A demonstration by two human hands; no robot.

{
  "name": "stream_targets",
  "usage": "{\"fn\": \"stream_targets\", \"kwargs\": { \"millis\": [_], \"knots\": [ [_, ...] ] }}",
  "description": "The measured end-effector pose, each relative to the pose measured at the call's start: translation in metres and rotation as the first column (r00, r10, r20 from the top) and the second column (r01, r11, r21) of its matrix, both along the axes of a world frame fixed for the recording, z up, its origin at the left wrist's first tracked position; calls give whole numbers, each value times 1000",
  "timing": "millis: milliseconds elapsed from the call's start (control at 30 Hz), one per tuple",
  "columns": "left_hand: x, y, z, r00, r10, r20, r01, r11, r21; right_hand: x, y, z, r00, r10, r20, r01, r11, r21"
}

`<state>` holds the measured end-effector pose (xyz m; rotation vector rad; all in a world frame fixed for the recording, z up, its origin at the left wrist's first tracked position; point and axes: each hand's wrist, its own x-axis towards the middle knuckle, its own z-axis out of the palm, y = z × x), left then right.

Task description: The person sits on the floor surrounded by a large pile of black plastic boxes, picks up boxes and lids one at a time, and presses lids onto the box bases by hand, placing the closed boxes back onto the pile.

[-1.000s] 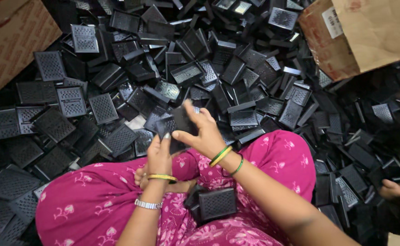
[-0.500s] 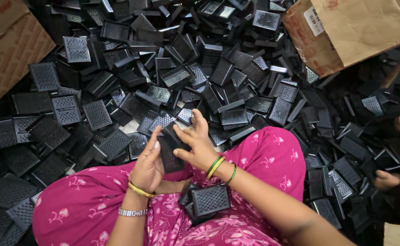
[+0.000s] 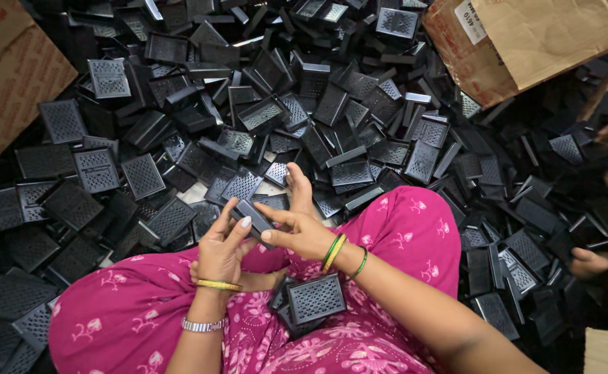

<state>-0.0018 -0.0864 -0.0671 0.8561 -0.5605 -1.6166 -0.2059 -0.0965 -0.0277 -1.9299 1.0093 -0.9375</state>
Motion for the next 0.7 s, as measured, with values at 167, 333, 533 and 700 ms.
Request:
{"fn": "stream_targets", "kwargs": {
  "millis": [167,333,533,700],
  "knots": [
    [1,1,7,993,-70,95,65,996,57,6,1,12,998,65,25,-67,997,49],
    [-9,7,14,994,-61,91,58,997,42,10,20,36,997,-31,-73,14,975,-223],
    [1,28,46,965,-113,236,100,993,66,-3,45,73,981,9,-193,2,998,56],
    [5,56,69,913,-274,303,308,949,-72,-40,65,94,978,180,-105,-140,941,308]
  ]
}}
